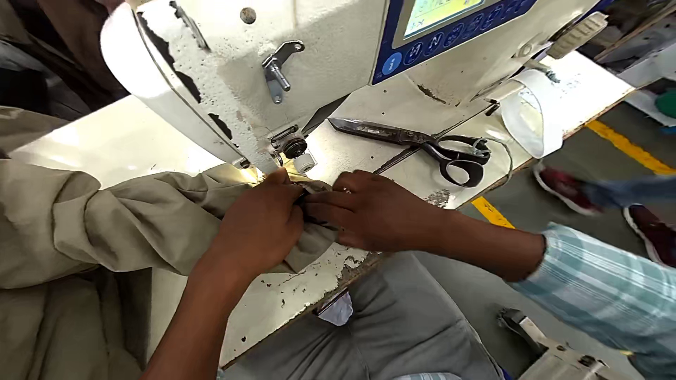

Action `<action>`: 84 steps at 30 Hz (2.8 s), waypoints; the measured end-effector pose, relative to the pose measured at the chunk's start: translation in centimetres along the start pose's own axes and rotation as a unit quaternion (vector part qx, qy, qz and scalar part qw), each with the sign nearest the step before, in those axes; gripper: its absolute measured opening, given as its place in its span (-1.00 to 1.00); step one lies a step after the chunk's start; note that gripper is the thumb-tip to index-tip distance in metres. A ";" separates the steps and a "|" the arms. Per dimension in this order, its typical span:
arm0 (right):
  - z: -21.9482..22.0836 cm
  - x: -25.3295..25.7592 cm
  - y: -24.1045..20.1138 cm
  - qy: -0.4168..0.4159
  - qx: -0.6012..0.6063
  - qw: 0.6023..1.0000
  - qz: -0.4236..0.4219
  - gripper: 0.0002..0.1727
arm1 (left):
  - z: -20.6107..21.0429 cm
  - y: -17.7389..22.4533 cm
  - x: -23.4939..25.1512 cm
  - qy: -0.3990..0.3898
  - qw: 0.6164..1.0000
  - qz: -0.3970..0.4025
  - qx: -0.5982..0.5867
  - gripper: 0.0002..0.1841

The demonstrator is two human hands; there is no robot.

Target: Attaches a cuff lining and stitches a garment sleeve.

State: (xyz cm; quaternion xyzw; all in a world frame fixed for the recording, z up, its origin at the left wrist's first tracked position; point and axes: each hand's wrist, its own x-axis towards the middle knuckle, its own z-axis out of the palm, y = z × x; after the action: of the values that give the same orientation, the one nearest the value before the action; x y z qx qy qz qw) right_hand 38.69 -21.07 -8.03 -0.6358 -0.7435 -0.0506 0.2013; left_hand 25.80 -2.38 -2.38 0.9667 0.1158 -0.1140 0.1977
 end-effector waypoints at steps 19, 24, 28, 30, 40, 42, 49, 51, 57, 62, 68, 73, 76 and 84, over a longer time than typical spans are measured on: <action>2.3 1.5 0.1 0.057 0.054 0.997 -0.021 -0.85 | 0.5 0.7 -0.1 0.008 0.999 -0.030 -0.017 -0.62; 3.2 0.7 -0.9 0.110 0.117 0.987 0.017 -0.81 | 1.8 1.5 -0.7 0.050 0.998 -0.041 0.006 -0.65; 3.2 0.5 -1.5 0.107 0.146 0.983 0.037 -0.83 | 2.2 1.9 -0.7 0.050 0.997 -0.045 0.041 -0.69; 3.2 0.5 -1.5 0.106 0.155 0.981 0.041 -0.84 | 2.3 2.1 -0.5 0.045 0.996 -0.061 0.052 -0.69; 3.4 0.0 -1.6 0.081 0.168 0.980 0.074 -0.83 | 3.3 2.6 -3.2 0.204 0.975 -0.060 0.064 -0.83; 3.4 0.0 -1.5 0.078 0.172 0.979 0.079 -0.83 | 3.3 3.0 -2.8 0.201 0.976 -0.066 0.055 -0.87; 3.6 -0.1 -1.3 0.088 0.187 0.975 0.077 -0.82 | 3.4 2.7 -2.2 0.193 0.980 -0.052 0.013 -0.87; 3.7 -0.1 -1.3 0.087 0.182 0.976 0.077 -0.82 | 3.8 2.4 -2.2 0.189 0.981 -0.053 0.000 -0.85; 0.4 -0.9 -2.3 0.068 0.229 0.961 0.141 -0.69 | 4.5 1.8 -2.8 0.168 0.985 -0.026 0.023 -0.76; -0.4 -0.7 -3.0 0.095 0.256 0.889 0.369 -0.52 | 4.8 1.6 -3.1 0.164 0.985 0.001 0.049 -0.73; 0.1 1.8 -4.3 0.086 0.219 0.933 0.273 -0.74 | 4.8 1.1 -3.2 0.156 0.985 0.029 0.064 -0.88; -0.2 3.8 1.9 0.084 0.227 0.920 0.307 -0.62 | 4.4 0.6 -2.6 0.153 0.984 0.057 0.070 -0.80; 0.9 6.4 3.8 0.060 0.217 0.919 0.322 -0.77 | 4.5 0.5 -2.5 0.160 0.983 0.061 0.060 -0.79; -0.5 5.9 2.6 0.054 0.197 0.924 0.325 -0.83 | 5.4 0.7 -3.1 0.207 0.976 0.002 0.063 -0.76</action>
State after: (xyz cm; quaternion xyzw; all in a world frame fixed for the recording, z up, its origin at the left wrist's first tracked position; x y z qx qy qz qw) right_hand 40.66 -15.27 -5.90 -0.7862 -0.4793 0.1303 0.3677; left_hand 22.09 -5.78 -6.10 0.9800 0.1450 0.0817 0.1088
